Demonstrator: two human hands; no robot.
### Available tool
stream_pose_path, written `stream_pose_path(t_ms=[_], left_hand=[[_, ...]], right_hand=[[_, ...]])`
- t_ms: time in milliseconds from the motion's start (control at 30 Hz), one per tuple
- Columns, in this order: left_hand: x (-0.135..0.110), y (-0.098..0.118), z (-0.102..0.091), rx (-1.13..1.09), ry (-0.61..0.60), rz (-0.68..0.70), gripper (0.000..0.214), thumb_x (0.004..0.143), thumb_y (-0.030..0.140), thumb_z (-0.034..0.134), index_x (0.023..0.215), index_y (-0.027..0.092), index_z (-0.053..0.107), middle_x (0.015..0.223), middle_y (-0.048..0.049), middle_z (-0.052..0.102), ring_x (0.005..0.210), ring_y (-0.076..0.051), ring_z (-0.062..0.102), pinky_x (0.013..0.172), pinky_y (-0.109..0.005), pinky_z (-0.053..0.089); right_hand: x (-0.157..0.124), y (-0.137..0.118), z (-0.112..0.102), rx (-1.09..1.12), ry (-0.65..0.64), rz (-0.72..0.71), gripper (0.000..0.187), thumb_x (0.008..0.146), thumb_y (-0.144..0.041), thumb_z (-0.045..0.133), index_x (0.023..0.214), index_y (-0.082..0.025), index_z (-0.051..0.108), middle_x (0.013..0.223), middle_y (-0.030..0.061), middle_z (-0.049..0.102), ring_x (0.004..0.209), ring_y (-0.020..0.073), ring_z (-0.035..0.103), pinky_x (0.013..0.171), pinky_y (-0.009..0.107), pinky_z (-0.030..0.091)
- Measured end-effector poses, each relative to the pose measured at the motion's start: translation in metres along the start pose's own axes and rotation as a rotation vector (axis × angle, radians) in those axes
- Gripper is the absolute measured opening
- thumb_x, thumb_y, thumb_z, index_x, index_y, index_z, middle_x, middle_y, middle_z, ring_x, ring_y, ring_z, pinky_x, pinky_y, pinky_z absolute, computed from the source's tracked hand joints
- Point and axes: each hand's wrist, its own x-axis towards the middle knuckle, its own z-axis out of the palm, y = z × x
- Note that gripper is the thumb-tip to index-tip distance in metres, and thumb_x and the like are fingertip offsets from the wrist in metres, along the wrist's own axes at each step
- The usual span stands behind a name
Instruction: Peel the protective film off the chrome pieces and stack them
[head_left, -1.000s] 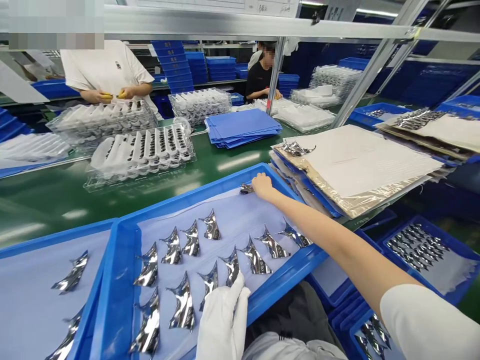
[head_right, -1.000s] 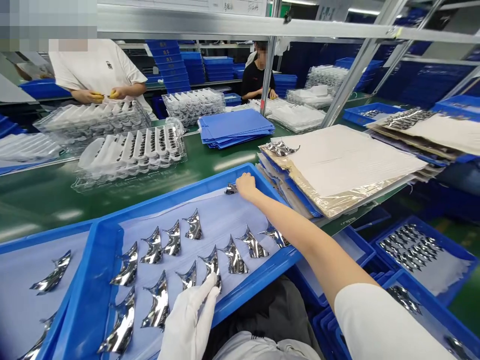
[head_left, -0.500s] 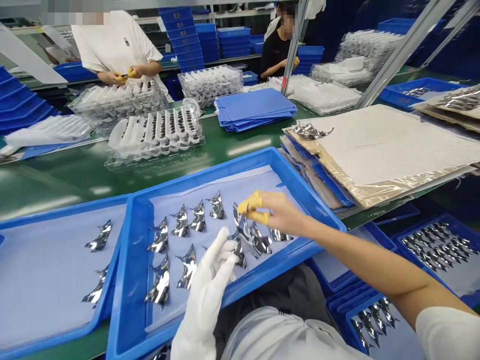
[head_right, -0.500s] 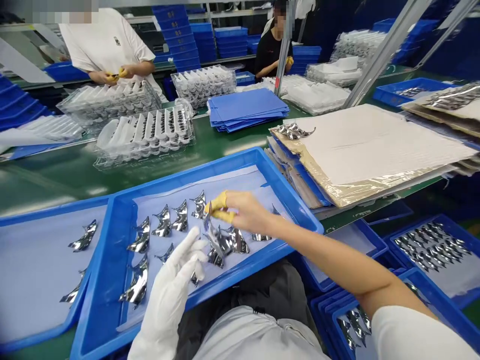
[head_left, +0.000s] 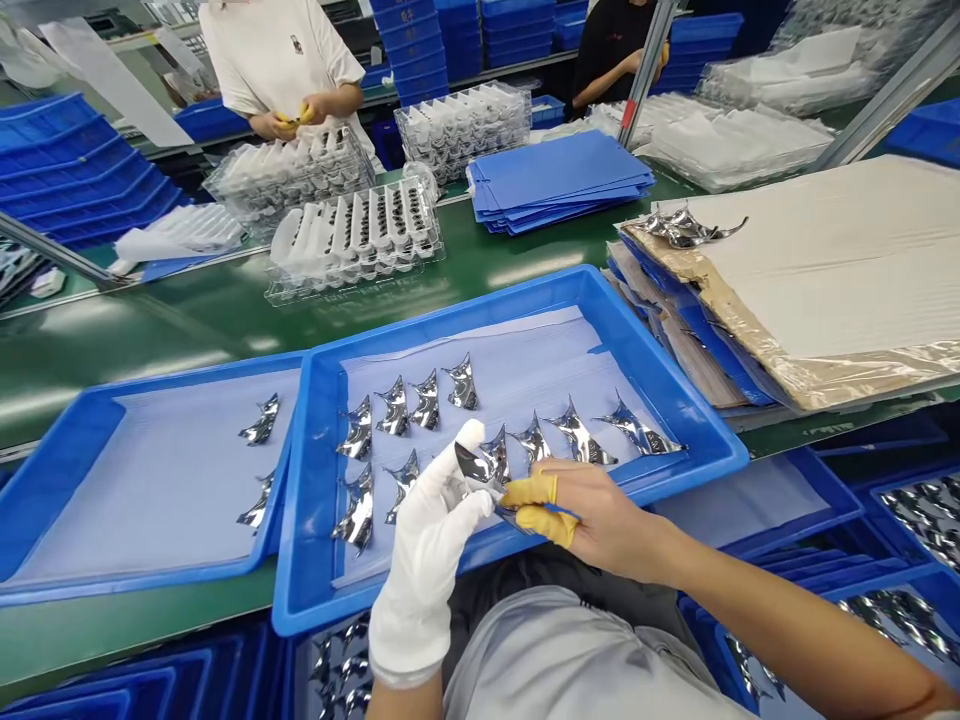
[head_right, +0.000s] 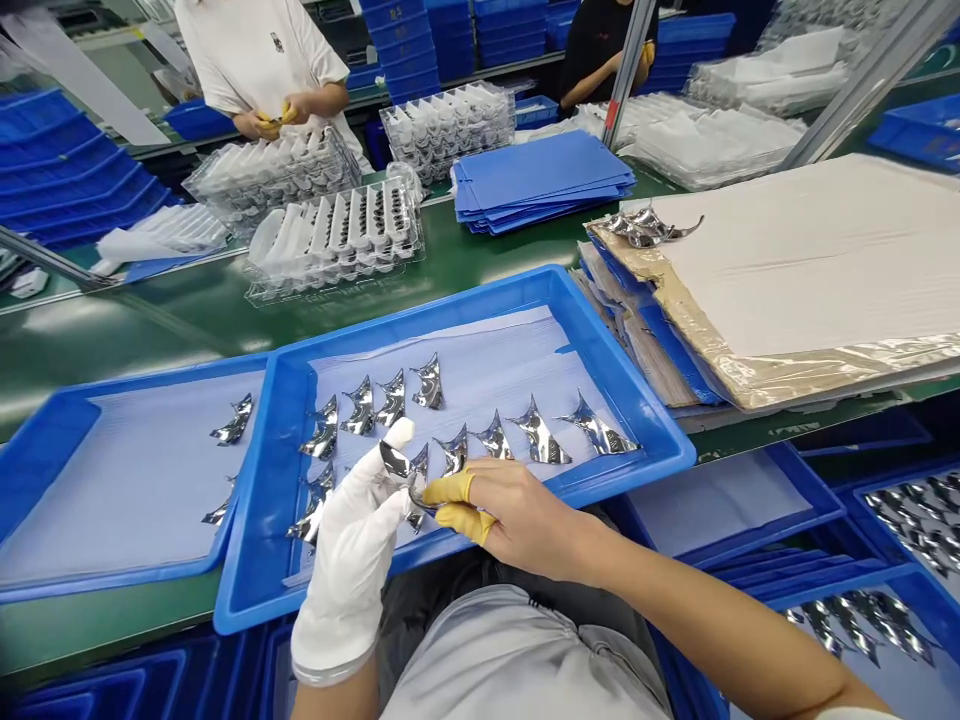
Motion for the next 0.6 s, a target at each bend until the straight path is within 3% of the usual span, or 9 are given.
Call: stream_pose_path(t_ms=[133, 200, 300, 400, 500, 600], left_hand=[[0.002, 0.001, -0.002, 0.043, 0.044, -0.028, 0.021, 0.089, 0.034, 0.066, 0.101, 0.02, 0.076, 0.089, -0.0054, 0.075, 0.068, -0.016, 0.067, 0.068, -0.029, 0.056], [0.005, -0.001, -0.006, 0.153, 0.067, 0.047, 0.023, 0.091, 0.038, 0.062, 0.096, 0.02, 0.076, 0.086, -0.0056, 0.075, 0.068, -0.018, 0.066, 0.068, -0.032, 0.056], [0.007, -0.009, -0.016, 0.31, 0.125, 0.158, 0.032, 0.086, 0.042, 0.068, 0.11, 0.022, 0.075, 0.091, -0.0063, 0.076, 0.089, -0.025, 0.069, 0.09, -0.042, 0.055], [0.003, -0.016, -0.021, 0.344, 0.209, 0.123, 0.041, 0.082, 0.049, 0.071, 0.116, 0.025, 0.074, 0.109, -0.0071, 0.075, 0.125, -0.03, 0.058, 0.114, -0.049, 0.038], [-0.004, -0.012, -0.012, 0.307, 0.173, 0.035, 0.044, 0.09, 0.056, 0.057, 0.121, 0.029, 0.071, 0.136, -0.0026, 0.063, 0.149, -0.027, 0.028, 0.124, -0.048, 0.023], [-0.007, 0.003, 0.008, 0.229, 0.014, -0.077, 0.06, 0.081, 0.053, 0.071, 0.135, 0.028, 0.062, 0.14, -0.0061, 0.06, 0.144, -0.035, 0.037, 0.115, -0.05, 0.039]], right_hand=[[-0.002, 0.001, 0.005, 0.112, -0.061, 0.019, 0.013, 0.1, -0.022, 0.056, 0.102, -0.017, 0.067, 0.081, 0.0048, 0.071, 0.071, 0.0122, 0.061, 0.073, 0.023, 0.05], [-0.004, 0.001, 0.007, 0.237, -0.098, 0.117, 0.013, 0.099, -0.023, 0.056, 0.097, -0.016, 0.067, 0.081, 0.0044, 0.07, 0.073, 0.0116, 0.061, 0.073, 0.023, 0.049], [-0.004, 0.001, 0.009, 0.546, -0.063, 0.424, 0.018, 0.095, -0.03, 0.061, 0.084, -0.015, 0.064, 0.078, 0.0021, 0.065, 0.067, 0.0101, 0.057, 0.064, 0.021, 0.048], [-0.004, 0.002, 0.012, 0.896, 0.039, 0.661, 0.027, 0.086, -0.039, 0.071, 0.078, -0.016, 0.06, 0.071, -0.0019, 0.057, 0.059, 0.0085, 0.053, 0.057, 0.02, 0.046], [-0.002, 0.003, 0.014, 1.062, 0.141, 0.709, 0.027, 0.08, -0.037, 0.077, 0.077, -0.016, 0.061, 0.067, -0.0036, 0.054, 0.057, 0.0077, 0.052, 0.055, 0.02, 0.046], [0.001, 0.003, 0.014, 1.094, 0.201, 0.712, 0.025, 0.079, -0.034, 0.077, 0.075, -0.015, 0.061, 0.068, -0.0034, 0.054, 0.057, 0.0075, 0.051, 0.054, 0.019, 0.047]])
